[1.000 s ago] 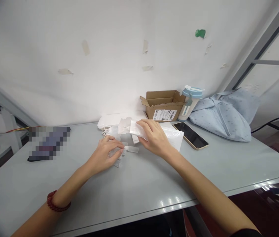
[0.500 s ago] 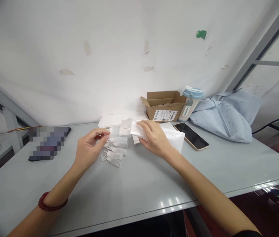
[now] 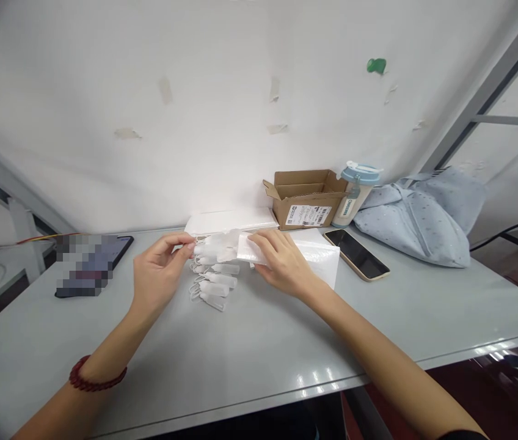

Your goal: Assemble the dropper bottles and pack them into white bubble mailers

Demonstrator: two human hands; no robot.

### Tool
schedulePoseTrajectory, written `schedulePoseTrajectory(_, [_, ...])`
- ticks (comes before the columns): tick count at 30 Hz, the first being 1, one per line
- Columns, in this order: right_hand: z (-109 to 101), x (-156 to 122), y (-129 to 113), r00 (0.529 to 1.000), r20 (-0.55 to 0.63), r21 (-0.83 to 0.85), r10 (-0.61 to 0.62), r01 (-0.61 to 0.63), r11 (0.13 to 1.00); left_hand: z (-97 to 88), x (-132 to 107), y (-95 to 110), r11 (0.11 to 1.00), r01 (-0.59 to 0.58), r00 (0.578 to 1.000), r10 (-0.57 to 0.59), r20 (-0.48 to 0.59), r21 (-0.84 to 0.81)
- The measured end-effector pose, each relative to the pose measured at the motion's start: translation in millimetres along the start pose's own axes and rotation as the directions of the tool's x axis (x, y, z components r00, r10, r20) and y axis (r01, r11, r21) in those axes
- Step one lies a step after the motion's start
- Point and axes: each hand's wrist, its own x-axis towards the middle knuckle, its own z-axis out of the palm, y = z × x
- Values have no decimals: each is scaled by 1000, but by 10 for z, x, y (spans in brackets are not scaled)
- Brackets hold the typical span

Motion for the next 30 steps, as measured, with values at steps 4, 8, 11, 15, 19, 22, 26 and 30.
schedulePoseTrajectory(4, [11, 6, -33, 1000, -1, 10, -26, 26, 1000, 35, -27, 14, 999, 41, 999, -40, 17, -6])
schedulePoseTrajectory(8, [24, 8, -48, 998, -12, 20, -54, 54, 998, 35, -39, 19, 995, 82, 995, -79, 56, -49])
schedulePoseTrajectory(11, [13, 10, -70, 997, -26, 32, -69, 70, 997, 34, -44, 15, 992, 115, 989, -108, 106, -61])
schedulePoseTrajectory(15, [-13, 26, -139, 994, -51, 57, -98, 100, 993, 52, -64, 20, 988, 137, 976, -122, 182, -72])
schedulePoseTrajectory(19, [-24, 41, -205, 990, -60, 63, -131, 135, 989, 71, -110, 49, 991, 121, 958, -100, 267, -64])
schedulePoseTrajectory(22, [-23, 44, -205, 991, -51, 63, -122, 125, 990, 62, -130, 76, 996, 82, 961, -74, 268, -20])
schedulePoseTrajectory(26, [-19, 36, -144, 994, -73, 57, -83, 87, 995, 16, -103, 86, 997, -34, 988, 23, 156, 66])
schedulePoseTrajectory(30, [-23, 24, -93, 993, -105, 58, -46, 52, 997, -19, -54, 55, 989, 76, 992, -88, 91, 123])
